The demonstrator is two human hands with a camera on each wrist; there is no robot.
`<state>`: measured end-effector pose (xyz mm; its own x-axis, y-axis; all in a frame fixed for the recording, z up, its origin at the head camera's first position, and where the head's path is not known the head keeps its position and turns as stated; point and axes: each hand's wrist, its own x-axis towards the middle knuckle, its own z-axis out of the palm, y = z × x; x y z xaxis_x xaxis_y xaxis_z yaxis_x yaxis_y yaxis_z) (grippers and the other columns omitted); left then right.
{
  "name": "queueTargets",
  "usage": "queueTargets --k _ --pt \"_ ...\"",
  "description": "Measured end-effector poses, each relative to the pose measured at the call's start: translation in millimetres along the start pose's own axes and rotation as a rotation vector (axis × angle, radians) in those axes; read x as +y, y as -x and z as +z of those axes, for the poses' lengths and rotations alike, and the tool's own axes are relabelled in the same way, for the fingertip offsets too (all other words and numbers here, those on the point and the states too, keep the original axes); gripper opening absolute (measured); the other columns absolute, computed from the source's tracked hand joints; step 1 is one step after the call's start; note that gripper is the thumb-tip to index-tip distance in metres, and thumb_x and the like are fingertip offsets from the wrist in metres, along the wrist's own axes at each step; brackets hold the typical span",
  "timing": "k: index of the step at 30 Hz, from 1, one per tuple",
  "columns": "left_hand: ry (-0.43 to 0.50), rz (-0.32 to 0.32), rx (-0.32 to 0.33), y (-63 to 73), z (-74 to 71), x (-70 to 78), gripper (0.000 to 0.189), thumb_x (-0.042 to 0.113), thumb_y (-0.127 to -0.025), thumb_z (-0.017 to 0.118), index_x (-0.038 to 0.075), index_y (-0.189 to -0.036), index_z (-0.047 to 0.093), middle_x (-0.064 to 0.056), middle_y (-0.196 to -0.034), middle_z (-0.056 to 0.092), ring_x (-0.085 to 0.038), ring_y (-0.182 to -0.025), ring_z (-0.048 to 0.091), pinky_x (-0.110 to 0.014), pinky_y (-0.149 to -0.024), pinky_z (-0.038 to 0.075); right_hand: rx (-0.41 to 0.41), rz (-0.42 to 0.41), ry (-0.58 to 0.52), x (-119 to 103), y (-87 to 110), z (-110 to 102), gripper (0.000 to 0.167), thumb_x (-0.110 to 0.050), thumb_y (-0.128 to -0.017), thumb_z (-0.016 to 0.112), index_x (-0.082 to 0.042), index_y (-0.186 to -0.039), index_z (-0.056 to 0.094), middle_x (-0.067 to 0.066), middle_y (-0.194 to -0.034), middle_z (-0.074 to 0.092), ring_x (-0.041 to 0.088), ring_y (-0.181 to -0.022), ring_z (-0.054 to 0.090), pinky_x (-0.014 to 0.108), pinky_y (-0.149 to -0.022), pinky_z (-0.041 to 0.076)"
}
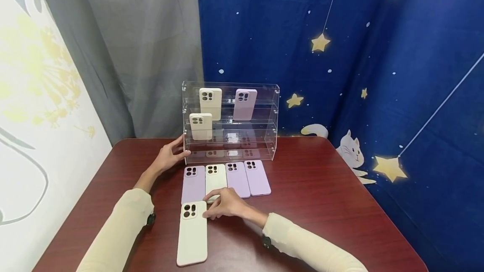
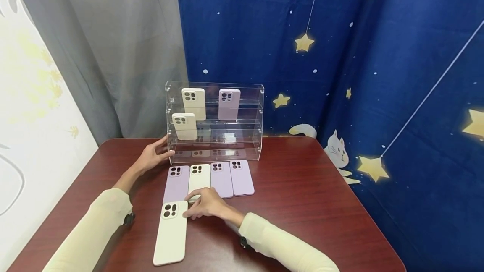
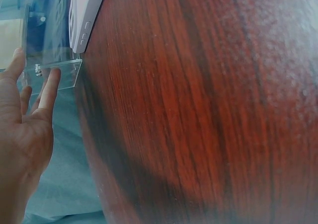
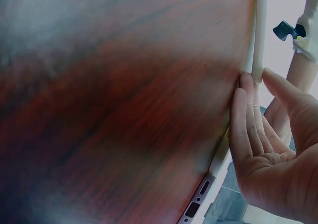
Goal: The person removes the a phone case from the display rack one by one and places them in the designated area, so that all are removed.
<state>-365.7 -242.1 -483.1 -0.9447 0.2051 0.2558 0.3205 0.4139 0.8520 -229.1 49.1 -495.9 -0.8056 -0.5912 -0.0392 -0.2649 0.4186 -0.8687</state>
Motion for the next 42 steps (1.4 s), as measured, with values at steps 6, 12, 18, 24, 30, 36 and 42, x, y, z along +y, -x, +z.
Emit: queueTargets --k 6,12,18,24,30,36,42 --pt "-0.006 -0.015 0.007 -2.6 0.0 -10.1 0.087 0.020 -0.096 0.078 0.015 -0.166 0.026 -0.018 -0.164 0.038 -0.042 -0.136 0.054 -0.025 -0.093 0.056 -0.009 -0.015 0.009 1 1.5 0 0.034 -0.011 -0.078 0.092 -0.011 -0.109 0.078 -0.005 -0.067 0.075 0.016 -0.056 0.073 0.028 -0.053 0.060" --pt "0.005 -0.020 0.006 -1.4 -0.7 -12.2 0.087 0.018 -0.095 0.078 0.017 -0.166 0.027 -0.016 -0.165 0.037 -0.041 -0.137 0.054 -0.025 -0.092 0.057 0.001 -0.011 0.003 2 1.6 2 0.033 -0.011 -0.078 0.092 -0.011 -0.109 0.078 -0.004 -0.067 0.075 0.014 -0.055 0.072 0.027 -0.053 0.059" --pt "0.009 -0.019 0.006 -0.1 -0.5 -12.5 0.086 0.015 -0.096 0.077 0.016 -0.166 0.027 -0.017 -0.165 0.036 -0.042 -0.136 0.055 -0.027 -0.091 0.058 0.008 -0.027 0.030 4 -0.4 0 0.034 -0.015 -0.079 0.092 -0.011 -0.110 0.078 -0.007 -0.071 0.076 0.012 -0.056 0.073 0.022 -0.051 0.056" --pt "0.008 0.000 0.015 -2.1 -0.4 -12.2 0.087 0.017 -0.095 0.078 0.014 -0.165 0.028 -0.019 -0.163 0.038 -0.043 -0.135 0.055 -0.021 -0.088 0.057 0.043 -0.087 0.140 -3 -7.1 -12 0.037 -0.020 -0.080 0.092 -0.013 -0.114 0.078 -0.009 -0.078 0.078 -0.002 -0.063 0.071 0.015 -0.060 0.051" --pt "0.038 0.021 0.020 -2.6 -0.3 -10.2 0.086 0.012 -0.095 0.078 0.011 -0.165 0.028 -0.022 -0.162 0.038 -0.047 -0.135 0.054 -0.018 -0.087 0.056 0.109 -0.163 0.192 -12 -20.8 -27 0.039 -0.021 -0.083 0.090 -0.009 -0.118 0.077 -0.004 -0.083 0.079 -0.007 -0.065 0.069 0.015 -0.072 0.054" --pt "0.065 0.024 0.013 5.6 -1.6 10.1 0.083 0.004 -0.095 0.076 0.002 -0.163 0.029 -0.028 -0.161 0.036 -0.052 -0.134 0.051 -0.016 -0.085 0.055 0.187 -0.169 0.167 -15 -36.3 -40 0.041 -0.023 -0.083 0.091 -0.010 -0.118 0.077 -0.002 -0.085 0.080 -0.004 -0.069 0.072 0.018 -0.066 0.058" --pt "0.044 0.014 -0.007 10.1 -2.7 26.8 0.080 0.002 -0.095 0.075 -0.003 -0.161 0.029 -0.030 -0.160 0.035 -0.053 -0.134 0.051 -0.018 -0.086 0.056 0.257 -0.197 0.181 -16 -48.2 -54 0.037 -0.027 -0.083 0.091 -0.016 -0.117 0.079 -0.005 -0.088 0.080 0.002 -0.076 0.075 0.020 -0.069 0.059"
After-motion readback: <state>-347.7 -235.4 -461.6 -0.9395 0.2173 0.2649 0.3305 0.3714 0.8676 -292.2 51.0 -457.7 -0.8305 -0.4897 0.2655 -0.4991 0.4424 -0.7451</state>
